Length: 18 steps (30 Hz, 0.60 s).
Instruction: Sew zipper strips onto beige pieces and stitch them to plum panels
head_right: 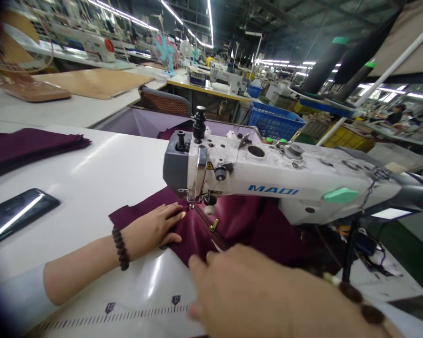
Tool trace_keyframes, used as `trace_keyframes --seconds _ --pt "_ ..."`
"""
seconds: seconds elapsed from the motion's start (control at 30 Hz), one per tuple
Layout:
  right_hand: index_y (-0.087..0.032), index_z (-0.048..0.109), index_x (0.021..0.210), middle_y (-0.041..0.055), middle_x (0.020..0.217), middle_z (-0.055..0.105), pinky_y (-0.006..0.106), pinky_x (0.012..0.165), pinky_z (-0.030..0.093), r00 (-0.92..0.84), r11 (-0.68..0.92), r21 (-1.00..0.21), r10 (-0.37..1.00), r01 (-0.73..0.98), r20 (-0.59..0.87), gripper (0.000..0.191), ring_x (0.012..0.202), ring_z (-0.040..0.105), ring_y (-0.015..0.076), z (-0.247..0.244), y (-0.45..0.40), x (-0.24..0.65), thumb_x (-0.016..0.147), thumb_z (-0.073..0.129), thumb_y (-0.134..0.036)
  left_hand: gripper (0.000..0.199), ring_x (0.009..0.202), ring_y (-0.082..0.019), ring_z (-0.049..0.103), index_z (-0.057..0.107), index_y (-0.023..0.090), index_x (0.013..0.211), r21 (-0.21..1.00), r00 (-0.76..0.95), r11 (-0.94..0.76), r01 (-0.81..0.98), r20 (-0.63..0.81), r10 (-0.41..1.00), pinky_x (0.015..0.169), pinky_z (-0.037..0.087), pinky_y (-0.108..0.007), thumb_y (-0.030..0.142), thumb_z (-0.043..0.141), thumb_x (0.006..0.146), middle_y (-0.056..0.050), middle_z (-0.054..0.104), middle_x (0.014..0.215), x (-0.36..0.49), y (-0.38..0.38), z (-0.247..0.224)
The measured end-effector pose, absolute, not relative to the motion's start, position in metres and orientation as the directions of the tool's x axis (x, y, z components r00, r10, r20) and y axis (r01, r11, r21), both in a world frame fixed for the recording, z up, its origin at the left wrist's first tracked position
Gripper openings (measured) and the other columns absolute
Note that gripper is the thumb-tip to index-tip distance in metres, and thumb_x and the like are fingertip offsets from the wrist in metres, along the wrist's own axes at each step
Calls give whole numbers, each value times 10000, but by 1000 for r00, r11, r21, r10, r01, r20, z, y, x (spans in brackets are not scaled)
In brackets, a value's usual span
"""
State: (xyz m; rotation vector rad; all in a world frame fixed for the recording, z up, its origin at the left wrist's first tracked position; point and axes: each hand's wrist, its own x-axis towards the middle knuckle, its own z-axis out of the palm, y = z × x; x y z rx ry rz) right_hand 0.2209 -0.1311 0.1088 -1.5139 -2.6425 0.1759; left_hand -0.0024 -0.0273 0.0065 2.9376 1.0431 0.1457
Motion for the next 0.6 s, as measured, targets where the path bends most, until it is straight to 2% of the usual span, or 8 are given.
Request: trace_keyframes --seconds 0.13,0.23,0.3,0.37,0.43,0.47,0.53,0.6 --pt "-228 634 1066 77 1053 637 360 780 466 -567 566 -43 817 824 -110 319 911 612 251 105 -95 243 838 484 -394 577 1140 -300 466 512 89 1195 85 795 -799 595 82 601 952 376 -429 517 523 807 -172 518 1206 -10 -21 -2" --pt "-202 651 1042 60 984 666 276 732 488 -622 605 -155 732 781 -277 295 902 631 207 99 -83 241 857 480 -355 518 1067 -266 528 547 115 1153 120 790 -794 596 85 607 924 410 -394 509 513 817 -146 544 1169 -10 -19 5" --pt "-204 621 1100 38 959 675 221 690 488 -660 611 -262 634 747 -404 300 890 636 171 100 -86 232 865 482 -327 486 1016 -247 560 566 114 1122 132 786 -789 601 83 613 908 429 -371 490 525 817 -132 563 1134 -7 -20 12" --pt "-226 574 1163 1 870 691 183 623 476 -675 598 -330 560 730 -480 308 795 653 131 102 -88 222 874 477 -265 482 982 -232 578 574 104 1107 156 788 -788 596 78 611 898 441 -340 478 551 804 -123 572 1111 -2 -23 18" --pt "-238 588 1135 -12 794 689 186 607 465 -652 590 -287 628 755 -425 293 714 647 123 97 -85 215 867 478 -198 488 963 -225 586 577 95 1100 191 786 -783 591 79 613 875 458 -315 473 570 792 -121 579 1087 3 -26 21" --pt "-230 607 1096 1 795 684 206 637 466 -620 581 -220 709 783 -335 279 720 641 135 90 -80 212 862 470 -166 487 959 -227 588 580 91 1093 208 781 -777 594 85 619 863 467 -311 471 577 788 -122 583 1076 5 -27 21" --pt "-204 603 1076 55 930 662 285 757 458 -539 535 -72 838 842 -87 275 838 620 178 68 -69 208 863 442 -140 480 960 -236 586 588 89 1068 232 764 -762 605 100 637 848 477 -318 470 593 776 -127 587 1060 8 -28 20" --pt "-200 513 1200 89 1106 597 364 875 414 -510 513 -34 858 858 57 337 1011 554 205 41 -59 204 885 405 -155 486 982 -245 575 583 87 1066 233 751 -752 617 113 651 866 469 -332 463 615 759 -135 578 1084 9 -29 17"
